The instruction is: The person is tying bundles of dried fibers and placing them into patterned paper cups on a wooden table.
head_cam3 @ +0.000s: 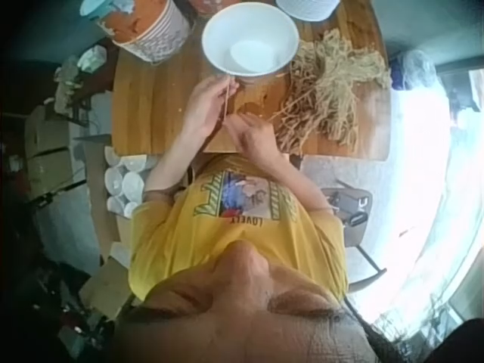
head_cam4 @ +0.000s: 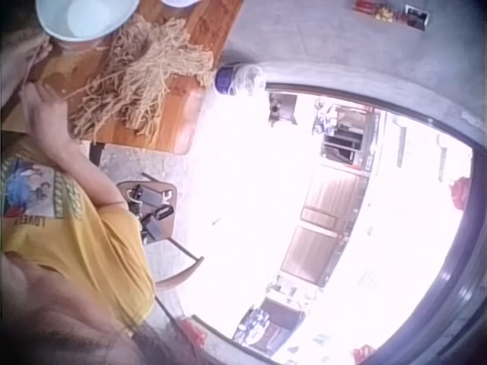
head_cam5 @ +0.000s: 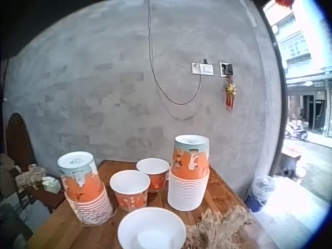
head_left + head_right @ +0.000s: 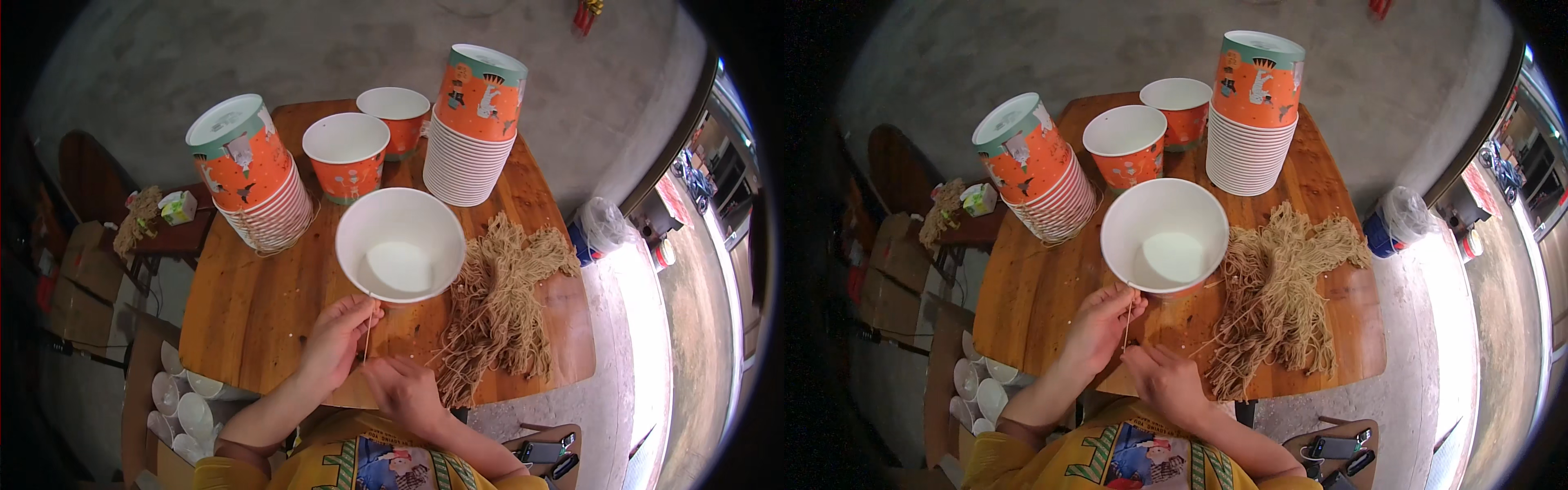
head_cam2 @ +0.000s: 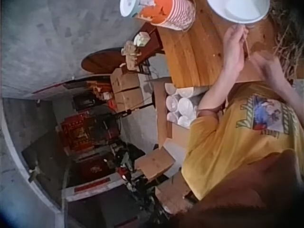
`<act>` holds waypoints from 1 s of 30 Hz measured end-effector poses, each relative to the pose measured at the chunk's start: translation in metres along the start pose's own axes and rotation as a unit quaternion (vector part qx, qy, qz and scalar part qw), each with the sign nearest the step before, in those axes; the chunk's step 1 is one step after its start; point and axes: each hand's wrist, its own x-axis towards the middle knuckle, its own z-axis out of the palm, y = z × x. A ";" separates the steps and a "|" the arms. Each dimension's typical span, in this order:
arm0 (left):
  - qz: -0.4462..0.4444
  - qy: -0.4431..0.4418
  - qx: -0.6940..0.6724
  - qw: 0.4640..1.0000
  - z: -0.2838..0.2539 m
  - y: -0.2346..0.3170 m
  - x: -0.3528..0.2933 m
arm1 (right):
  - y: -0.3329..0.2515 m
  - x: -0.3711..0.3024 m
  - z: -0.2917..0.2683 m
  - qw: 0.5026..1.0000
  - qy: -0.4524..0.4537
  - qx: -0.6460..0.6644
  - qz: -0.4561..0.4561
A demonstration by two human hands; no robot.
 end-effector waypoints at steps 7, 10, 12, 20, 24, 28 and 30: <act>-0.056 -0.031 0.001 0.998 -0.006 0.015 0.002 | 0.001 0.006 0.003 0.999 0.002 0.000 0.037; -0.085 -0.044 -0.005 0.995 -0.007 0.016 0.001 | 0.000 0.008 0.006 1.000 0.016 0.007 0.024; -0.088 -0.044 -0.002 0.995 -0.007 0.017 0.002 | 0.000 0.008 0.007 0.999 0.016 0.006 0.027; -0.112 -0.054 0.018 0.992 -0.007 0.021 0.006 | 0.002 0.006 0.005 0.999 -0.009 0.008 0.034; -0.120 -0.055 0.011 0.991 -0.007 0.020 0.007 | -0.002 0.009 0.002 0.999 0.001 0.021 0.034; -0.090 -0.041 0.006 0.995 -0.007 0.016 0.007 | 0.005 0.003 -0.001 0.998 -0.053 -0.001 0.021; -0.049 -0.034 0.001 0.998 -0.007 0.013 0.008 | 0.006 0.003 -0.003 0.996 -0.088 -0.026 0.000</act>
